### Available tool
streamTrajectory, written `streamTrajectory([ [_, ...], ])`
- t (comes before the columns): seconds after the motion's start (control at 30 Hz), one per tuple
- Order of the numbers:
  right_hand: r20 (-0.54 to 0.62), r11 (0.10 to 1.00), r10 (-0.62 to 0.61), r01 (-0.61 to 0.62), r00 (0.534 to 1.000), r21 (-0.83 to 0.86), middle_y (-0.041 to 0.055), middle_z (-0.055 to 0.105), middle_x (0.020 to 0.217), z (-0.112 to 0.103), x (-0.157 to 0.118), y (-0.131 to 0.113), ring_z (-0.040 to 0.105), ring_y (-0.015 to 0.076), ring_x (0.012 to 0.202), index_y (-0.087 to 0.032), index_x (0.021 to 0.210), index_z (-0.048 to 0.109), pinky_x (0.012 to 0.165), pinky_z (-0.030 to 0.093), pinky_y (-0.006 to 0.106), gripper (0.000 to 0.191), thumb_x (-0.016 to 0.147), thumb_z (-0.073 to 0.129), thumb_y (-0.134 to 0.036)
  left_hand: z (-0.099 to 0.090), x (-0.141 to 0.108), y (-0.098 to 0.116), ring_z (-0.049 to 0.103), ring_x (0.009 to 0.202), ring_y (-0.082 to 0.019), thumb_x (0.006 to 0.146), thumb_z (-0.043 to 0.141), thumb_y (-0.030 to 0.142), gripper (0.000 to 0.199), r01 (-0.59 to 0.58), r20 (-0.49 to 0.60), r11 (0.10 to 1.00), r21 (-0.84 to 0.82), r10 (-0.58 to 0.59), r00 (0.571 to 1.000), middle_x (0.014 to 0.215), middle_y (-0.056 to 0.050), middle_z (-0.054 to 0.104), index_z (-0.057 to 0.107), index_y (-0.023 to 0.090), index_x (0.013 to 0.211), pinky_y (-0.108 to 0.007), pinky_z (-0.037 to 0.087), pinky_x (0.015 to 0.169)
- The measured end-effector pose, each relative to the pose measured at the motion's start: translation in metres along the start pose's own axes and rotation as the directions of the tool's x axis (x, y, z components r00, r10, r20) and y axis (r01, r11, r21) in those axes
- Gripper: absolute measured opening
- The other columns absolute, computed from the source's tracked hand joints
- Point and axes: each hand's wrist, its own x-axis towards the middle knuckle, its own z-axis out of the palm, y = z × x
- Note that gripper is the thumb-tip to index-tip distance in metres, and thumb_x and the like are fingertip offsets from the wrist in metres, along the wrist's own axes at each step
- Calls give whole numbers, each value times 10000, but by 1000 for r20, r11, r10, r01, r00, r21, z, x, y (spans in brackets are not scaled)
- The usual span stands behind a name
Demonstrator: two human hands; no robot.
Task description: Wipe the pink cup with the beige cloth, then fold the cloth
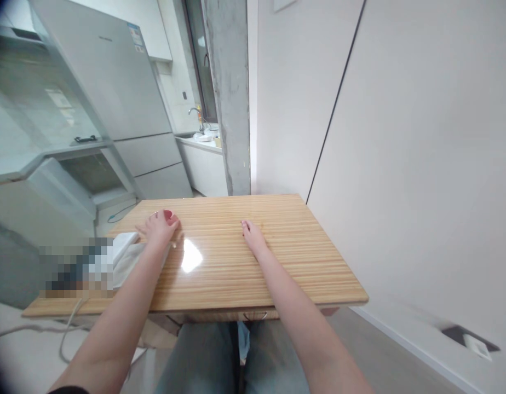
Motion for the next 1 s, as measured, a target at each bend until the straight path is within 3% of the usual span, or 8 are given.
streamTrajectory([
  [0.1,-26,1000,-1,1,1000,30,13,607,697,1,0,0,575,165,661,-180,1034,620,677,453,283,437,908,299,-447,1,7,-13,509,1111,-381,810,540,439,347,9,176,997,77,-23,984,1075,-201,621,607,137,966,-595,359,928],
  [0.23,-44,998,-2,5,999,67,-3,575,636,2,3,6,577,173,668,-180,1029,626,700,458,300,478,898,299,-503,1,9,2,576,1008,-333,832,511,357,256,-75,335,992,105,35,941,954,-168,657,626,131,870,-508,386,924],
  [0.33,-80,992,26,-16,996,126,14,620,696,3,6,11,594,180,705,-191,1026,633,729,480,323,486,878,340,-550,-3,-10,35,597,917,-273,844,511,361,256,-209,343,978,-12,201,918,897,-145,669,628,135,815,-397,430,852],
  [0.4,-144,987,48,-25,988,157,52,671,859,3,8,12,615,194,813,-197,1057,631,795,492,352,487,846,410,-575,-6,-32,64,595,885,-241,849,516,348,244,-332,310,932,-143,361,880,894,-128,674,631,141,791,-356,428,835],
  [0.5,-220,976,53,-4,974,218,128,644,1134,2,9,10,602,223,1030,-165,1144,610,942,461,394,562,808,478,-596,-6,-70,108,595,850,-223,834,560,340,228,-447,331,829,-336,548,768,870,-115,679,650,144,760,-334,426,816],
  [0.6,-189,958,52,4,981,285,156,610,1235,0,8,7,570,239,1146,-140,1166,613,1028,415,404,592,809,488,-595,-3,-97,138,600,885,-242,800,619,328,189,-485,369,760,-432,640,674,882,-119,689,679,149,785,-353,424,842],
  [0.73,-136,957,48,-6,990,291,122,633,1227,0,8,10,572,245,1165,-172,1153,628,1050,404,419,544,778,561,-561,3,-110,151,575,1016,-265,795,633,289,160,-536,351,724,-435,684,639,990,-103,695,692,187,902,-407,387,944],
  [1.0,-115,968,37,-7,993,251,128,596,1280,3,10,15,536,231,1216,-154,1245,558,1079,369,414,540,847,475,-510,11,-102,157,570,1044,-266,805,604,264,146,-578,348,685,-443,726,593,1008,-108,682,685,182,894,-457,375,992],
])
